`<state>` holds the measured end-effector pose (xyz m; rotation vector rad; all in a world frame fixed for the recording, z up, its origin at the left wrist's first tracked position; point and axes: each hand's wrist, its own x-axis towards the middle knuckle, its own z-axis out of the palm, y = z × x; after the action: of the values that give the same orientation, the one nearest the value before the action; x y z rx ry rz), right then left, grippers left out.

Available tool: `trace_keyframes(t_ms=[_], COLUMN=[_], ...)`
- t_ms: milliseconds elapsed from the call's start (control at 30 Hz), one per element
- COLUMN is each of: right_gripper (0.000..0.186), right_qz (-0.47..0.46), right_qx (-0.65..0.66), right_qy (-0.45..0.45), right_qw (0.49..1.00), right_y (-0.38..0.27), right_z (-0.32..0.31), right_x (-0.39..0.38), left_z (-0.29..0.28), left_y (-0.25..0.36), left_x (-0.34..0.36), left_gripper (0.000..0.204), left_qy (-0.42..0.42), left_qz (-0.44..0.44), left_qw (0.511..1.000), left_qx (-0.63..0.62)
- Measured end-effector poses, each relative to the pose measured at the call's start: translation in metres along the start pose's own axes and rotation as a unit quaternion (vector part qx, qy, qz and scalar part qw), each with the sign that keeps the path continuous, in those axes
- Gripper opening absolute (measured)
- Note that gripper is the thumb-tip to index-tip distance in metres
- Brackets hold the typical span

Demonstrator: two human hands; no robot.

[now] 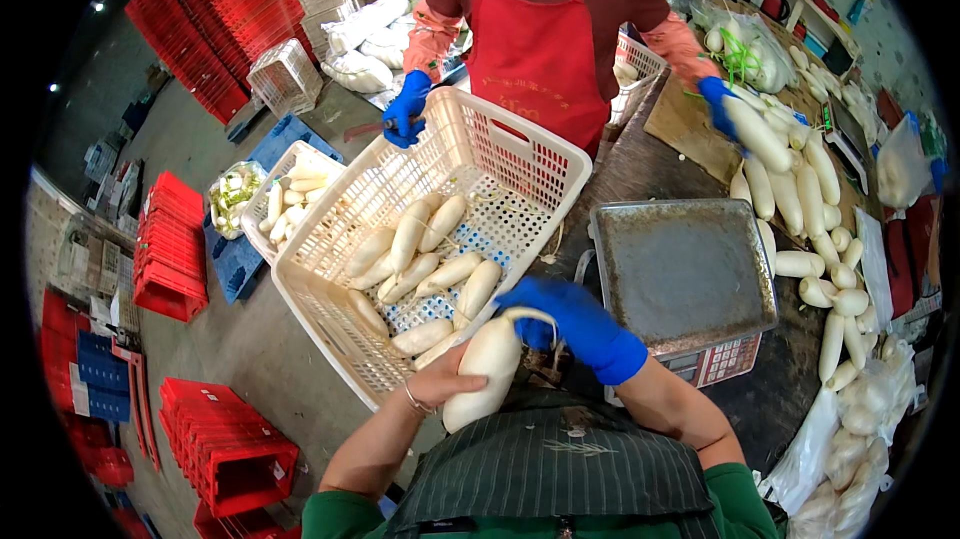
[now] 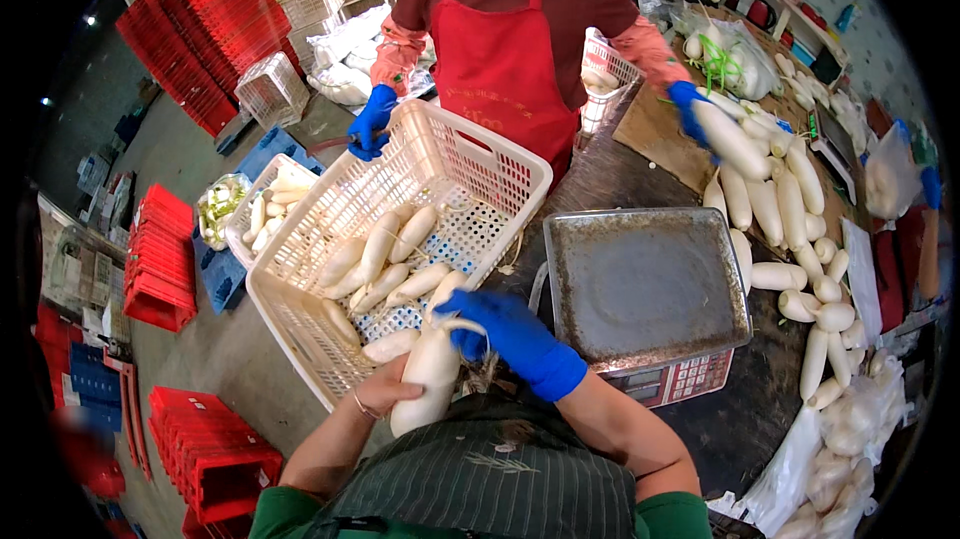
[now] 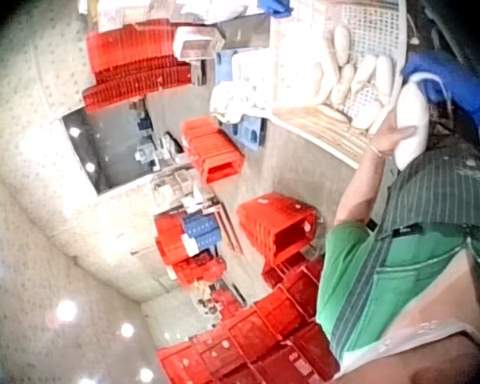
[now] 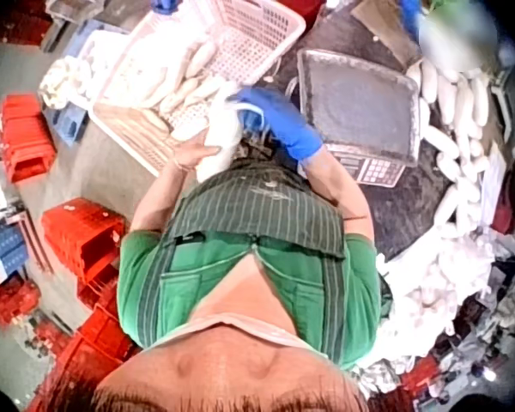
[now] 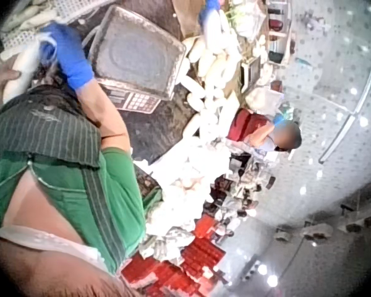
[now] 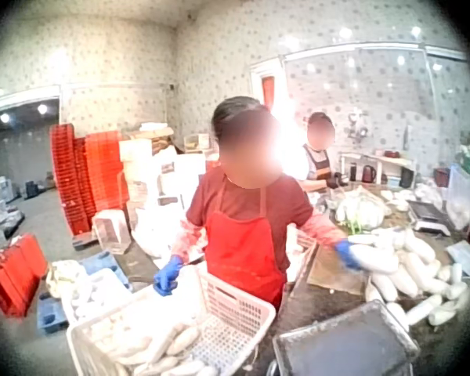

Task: The person peels white radishes using a handheld peeler, removing the outer skin and placing the finished vegetables into a white plastic basket. The person works at a table in a processing area, handling the radishes one by one while wearing blue gloves.

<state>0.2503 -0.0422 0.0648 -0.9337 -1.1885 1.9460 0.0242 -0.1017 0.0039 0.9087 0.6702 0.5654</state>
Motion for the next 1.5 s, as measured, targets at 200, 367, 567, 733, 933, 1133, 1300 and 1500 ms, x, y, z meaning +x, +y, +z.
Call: trace_keyframes(t_ms=[200,367,567,733,933,1133,1300,1500], right_gripper=[0.083,0.090,0.077,0.050,0.040,0.027,0.026,0.012], right_qz=[-0.011,-0.040,-0.051,0.203,0.210,0.070,-0.127,-0.201], right_qx=[-0.562,-0.571,-0.347,0.058,0.203,0.044,-0.403,-0.569], right_qy=[0.264,0.332,0.391,0.102,0.008,0.057,0.076,0.125], right_qw=[0.784,0.749,0.851,0.972,0.957,0.995,0.903,0.788], right_y=[0.077,0.115,0.155,0.087,0.048,0.019,0.019,0.018], right_z=[-0.026,-0.026,-0.032,-0.020,0.001,0.004,-0.001,0.010], right_x=[0.019,0.012,0.011,-0.044,-0.073,-0.077,-0.069,-0.048], left_z=[-0.028,-0.027,-0.019,-0.027,-0.010,-0.010,0.008,0.043], left_y=[-0.030,-0.034,-0.010,-0.021,-0.009,-0.010,0.011,0.028], left_x=[-0.010,-0.014,-0.003,-0.008,-0.001,0.004,0.003,0.006], left_gripper=[0.081,0.073,0.064,0.067,0.078,0.076,0.068,0.069], left_qy=[-0.028,0.041,0.042,0.013,-0.077,-0.059,0.040,0.111], left_qz=[0.007,0.065,0.035,0.054,0.037,0.058,0.029,0.069], left_qw=[0.925,0.934,0.939,0.968,0.908,0.930,0.993,0.955], left_qx=[-0.378,-0.349,-0.340,-0.244,-0.410,-0.359,-0.110,0.265])
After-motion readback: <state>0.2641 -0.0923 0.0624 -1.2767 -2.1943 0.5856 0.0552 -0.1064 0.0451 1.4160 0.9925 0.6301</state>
